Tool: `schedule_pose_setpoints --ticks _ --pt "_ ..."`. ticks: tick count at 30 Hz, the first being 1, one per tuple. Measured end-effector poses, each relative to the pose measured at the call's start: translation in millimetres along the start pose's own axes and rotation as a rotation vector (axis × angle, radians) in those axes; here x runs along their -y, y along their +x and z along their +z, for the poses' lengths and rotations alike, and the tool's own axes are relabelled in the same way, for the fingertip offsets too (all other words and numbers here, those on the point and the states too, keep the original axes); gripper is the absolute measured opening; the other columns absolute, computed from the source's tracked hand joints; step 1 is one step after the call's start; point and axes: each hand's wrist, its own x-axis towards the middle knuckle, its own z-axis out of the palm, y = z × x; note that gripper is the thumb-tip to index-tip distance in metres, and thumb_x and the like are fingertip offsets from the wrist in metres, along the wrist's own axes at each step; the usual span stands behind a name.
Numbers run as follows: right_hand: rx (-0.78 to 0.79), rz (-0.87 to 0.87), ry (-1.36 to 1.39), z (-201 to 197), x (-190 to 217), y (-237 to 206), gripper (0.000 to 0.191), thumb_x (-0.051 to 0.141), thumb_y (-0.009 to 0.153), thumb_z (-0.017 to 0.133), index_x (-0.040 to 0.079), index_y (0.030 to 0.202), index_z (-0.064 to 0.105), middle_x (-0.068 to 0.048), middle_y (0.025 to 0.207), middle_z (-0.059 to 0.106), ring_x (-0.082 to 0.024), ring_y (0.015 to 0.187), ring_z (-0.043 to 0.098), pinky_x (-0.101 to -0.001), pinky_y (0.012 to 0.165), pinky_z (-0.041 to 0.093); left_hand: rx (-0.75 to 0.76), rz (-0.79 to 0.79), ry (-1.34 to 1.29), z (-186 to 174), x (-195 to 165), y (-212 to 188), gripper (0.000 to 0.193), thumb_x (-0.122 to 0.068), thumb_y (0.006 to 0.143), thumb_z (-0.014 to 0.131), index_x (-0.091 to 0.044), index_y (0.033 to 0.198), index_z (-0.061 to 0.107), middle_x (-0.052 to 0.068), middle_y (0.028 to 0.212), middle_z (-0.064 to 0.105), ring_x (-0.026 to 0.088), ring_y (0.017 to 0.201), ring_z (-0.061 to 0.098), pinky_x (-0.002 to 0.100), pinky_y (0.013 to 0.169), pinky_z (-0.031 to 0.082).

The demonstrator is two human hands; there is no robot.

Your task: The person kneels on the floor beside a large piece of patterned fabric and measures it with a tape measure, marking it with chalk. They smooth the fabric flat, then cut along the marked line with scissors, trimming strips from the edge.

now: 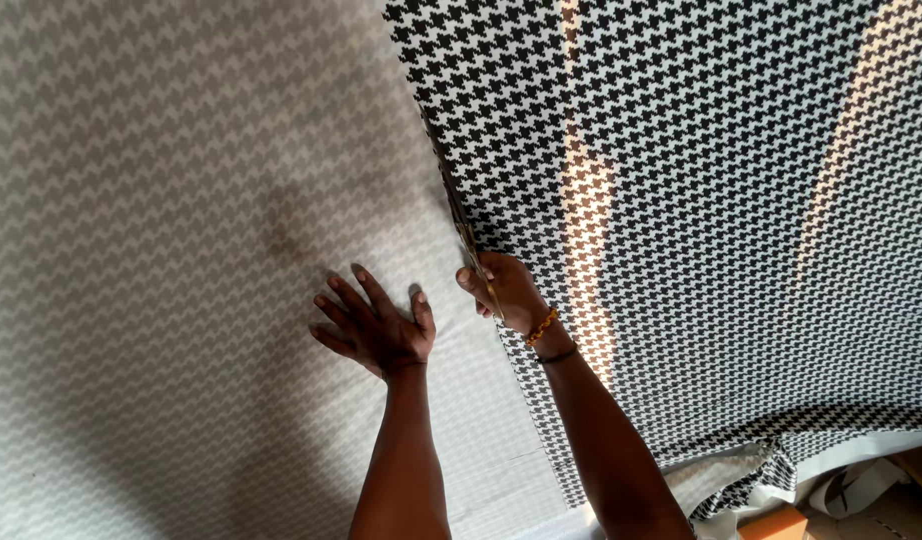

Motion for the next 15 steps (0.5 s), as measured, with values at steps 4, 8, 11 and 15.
schedule_pose_setpoints --ticks 4,8,11,15 --pt "-0.032 0.117 -0.020 1.6 2.6 1.1 0.062 0.065 0.083 0.067 0.003 0.076 0.063 -0.004 0.057 0.062 -0.012 0.047 0.067 -0.0261 0.041 0.056 0.006 0.002 0.006 -0.8 0.4 1.1 0.091 -0.074 0.096 0.026 -0.020 0.167 0.008 0.021 0.172 0.004 0.049 0.157 0.005 0.075 0.118 -0.002" --pt "0.000 0.008 0.002 -0.3 7.0 6.2 0.063 0.067 0.085 0.062 0.005 0.080 0.062 -0.001 0.061 0.062 -0.010 0.050 0.068 -0.0245 0.044 0.058 -0.061 0.029 0.012 -1.1 -1.3 0.3 0.089 -0.074 0.099 0.025 -0.021 0.167 0.006 0.021 0.173 0.006 0.049 0.158 0.006 0.075 0.119 -0.001" --pt "0.013 -0.077 -0.013 -4.0 17.2 20.9 0.062 0.071 0.085 0.056 0.009 0.085 0.063 0.001 0.064 0.063 -0.007 0.053 0.069 -0.0225 0.047 0.061 -0.077 0.032 0.026 -2.2 -1.9 0.9 0.089 -0.074 0.099 0.025 -0.021 0.167 0.007 0.021 0.173 0.008 0.049 0.158 0.008 0.074 0.120 -0.001" --pt "0.009 -0.065 -0.052 -10.2 34.9 40.9 0.062 0.072 0.085 0.054 0.010 0.084 0.061 0.001 0.062 0.063 -0.007 0.053 0.070 -0.0223 0.047 0.061 0.012 -0.001 0.015 -4.3 -1.3 3.8 0.091 -0.075 0.096 0.021 -0.019 0.166 0.009 0.022 0.172 0.007 0.048 0.157 0.006 0.073 0.119 -0.003"
